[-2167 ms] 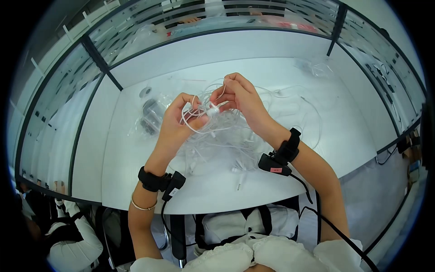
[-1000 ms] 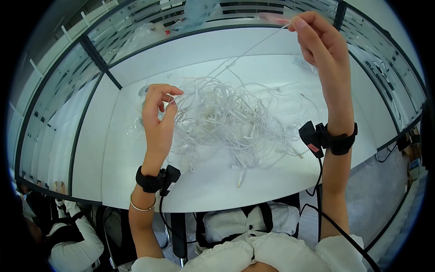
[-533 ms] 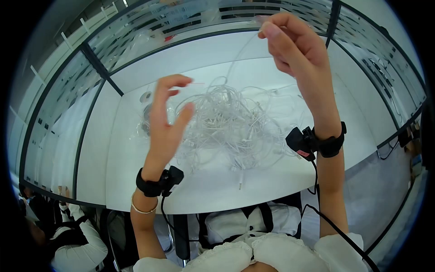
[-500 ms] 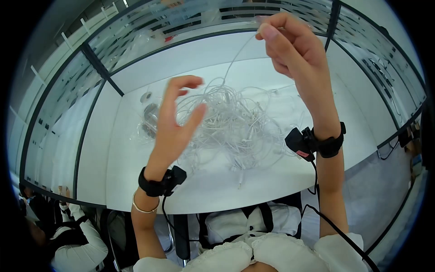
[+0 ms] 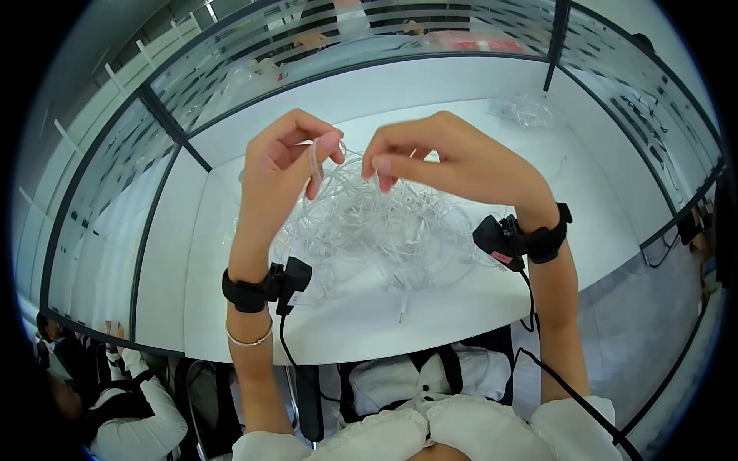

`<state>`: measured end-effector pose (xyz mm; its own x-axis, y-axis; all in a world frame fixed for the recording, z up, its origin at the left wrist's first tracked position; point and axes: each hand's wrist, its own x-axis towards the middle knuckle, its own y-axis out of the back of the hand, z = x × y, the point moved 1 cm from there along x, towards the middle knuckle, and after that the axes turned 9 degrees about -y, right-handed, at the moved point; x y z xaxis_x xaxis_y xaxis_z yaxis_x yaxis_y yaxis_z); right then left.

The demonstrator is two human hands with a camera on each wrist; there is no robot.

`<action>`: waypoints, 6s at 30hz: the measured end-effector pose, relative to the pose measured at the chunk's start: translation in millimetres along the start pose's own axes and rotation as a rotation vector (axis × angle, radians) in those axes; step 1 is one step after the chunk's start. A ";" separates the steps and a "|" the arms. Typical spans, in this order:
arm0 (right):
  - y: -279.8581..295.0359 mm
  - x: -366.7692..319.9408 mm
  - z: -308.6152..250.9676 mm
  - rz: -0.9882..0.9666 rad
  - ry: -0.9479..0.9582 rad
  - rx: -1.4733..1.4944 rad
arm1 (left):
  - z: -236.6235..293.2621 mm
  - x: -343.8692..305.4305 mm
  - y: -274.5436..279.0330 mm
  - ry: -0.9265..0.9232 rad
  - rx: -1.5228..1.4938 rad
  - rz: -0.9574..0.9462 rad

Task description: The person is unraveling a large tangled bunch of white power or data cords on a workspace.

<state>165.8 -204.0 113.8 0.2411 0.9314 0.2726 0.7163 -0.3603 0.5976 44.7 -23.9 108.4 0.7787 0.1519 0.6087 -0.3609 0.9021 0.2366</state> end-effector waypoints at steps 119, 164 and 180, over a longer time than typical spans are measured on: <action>-13.7 47.8 29.4 0.090 -0.240 0.301 | -26.6 14.7 47.7 0.167 0.146 -0.145; -10.8 36.9 30.1 0.075 -0.433 0.022 | -29.1 10.3 15.1 0.042 0.309 -0.075; 14.1 30.0 20.6 0.361 -0.170 0.265 | -31.7 14.1 21.2 0.142 0.141 -0.147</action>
<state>196.6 -180.1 114.8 0.5932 0.7522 0.2869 0.7041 -0.6575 0.2682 64.4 10.1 98.0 0.8889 0.0877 0.4496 -0.2988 0.8550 0.4239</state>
